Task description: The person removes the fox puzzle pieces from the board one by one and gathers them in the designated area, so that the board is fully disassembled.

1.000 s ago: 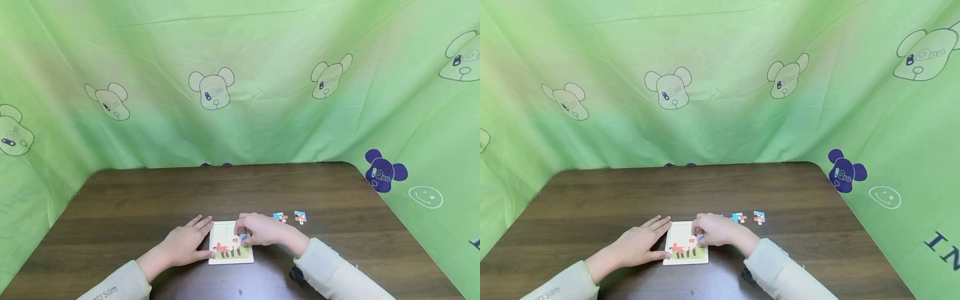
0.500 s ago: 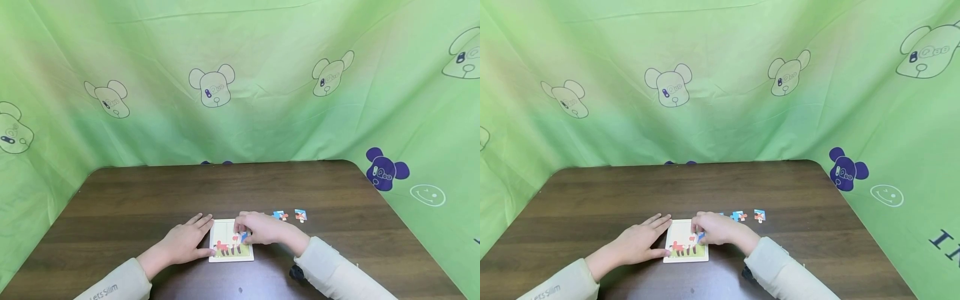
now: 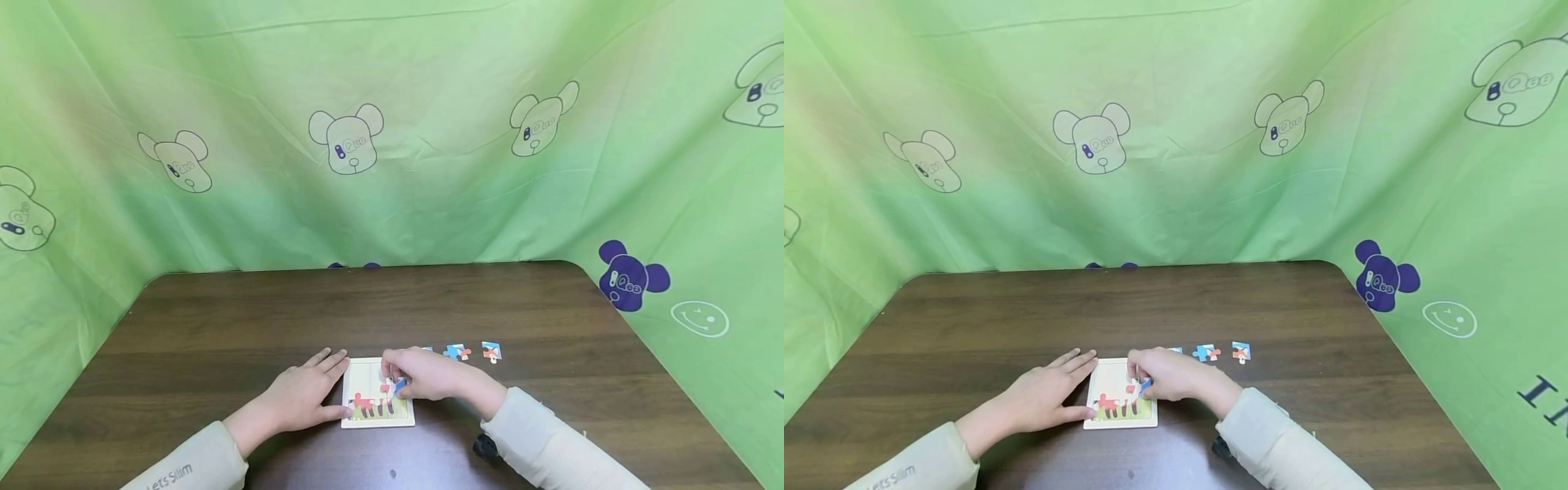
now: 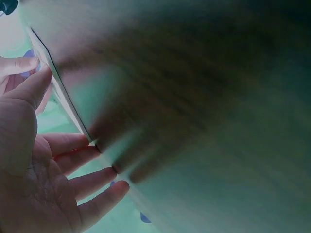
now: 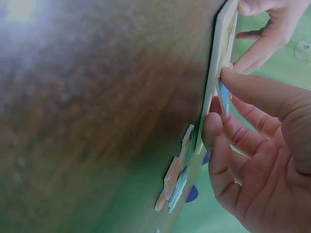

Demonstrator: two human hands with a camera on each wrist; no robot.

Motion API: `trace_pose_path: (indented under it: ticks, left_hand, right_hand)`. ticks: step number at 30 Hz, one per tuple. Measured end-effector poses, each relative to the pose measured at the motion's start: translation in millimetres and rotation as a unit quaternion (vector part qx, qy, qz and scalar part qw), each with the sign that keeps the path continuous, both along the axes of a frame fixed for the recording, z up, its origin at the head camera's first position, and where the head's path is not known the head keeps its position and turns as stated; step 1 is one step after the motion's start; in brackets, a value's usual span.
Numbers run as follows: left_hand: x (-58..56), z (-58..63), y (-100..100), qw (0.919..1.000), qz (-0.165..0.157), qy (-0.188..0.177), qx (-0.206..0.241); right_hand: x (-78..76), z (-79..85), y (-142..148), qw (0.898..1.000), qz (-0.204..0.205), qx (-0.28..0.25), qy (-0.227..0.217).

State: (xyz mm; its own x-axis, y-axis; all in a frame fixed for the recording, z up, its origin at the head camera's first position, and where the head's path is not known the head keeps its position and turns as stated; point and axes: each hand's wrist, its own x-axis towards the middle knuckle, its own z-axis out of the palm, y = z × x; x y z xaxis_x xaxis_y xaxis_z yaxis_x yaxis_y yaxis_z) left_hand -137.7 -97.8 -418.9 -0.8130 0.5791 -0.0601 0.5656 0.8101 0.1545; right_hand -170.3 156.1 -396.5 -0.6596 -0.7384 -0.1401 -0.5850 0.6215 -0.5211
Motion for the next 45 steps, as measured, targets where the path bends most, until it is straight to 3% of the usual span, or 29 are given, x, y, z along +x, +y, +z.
trace_pose_path:
  ticks: [9, 24, 45]
  left_hand:
    - [1.0, -0.1, -1, 1.0000, -0.002, 0.003, 0.002]
    - [0.4, 1.0, -1, 1.0000, -0.002, -0.001, -0.004]
    - [-0.2, 0.8, -1, 1.0000, -0.006, 0.000, -0.001]
  right_hand:
    - [0.5, -2.6, 0, 1.000, 0.007, -0.001, 0.004]
    - [0.9, -2.9, 3, 0.998, 0.021, -0.043, -0.037]
    - [-1.1, 0.2, 19, 0.995, 0.000, -0.086, -0.040]
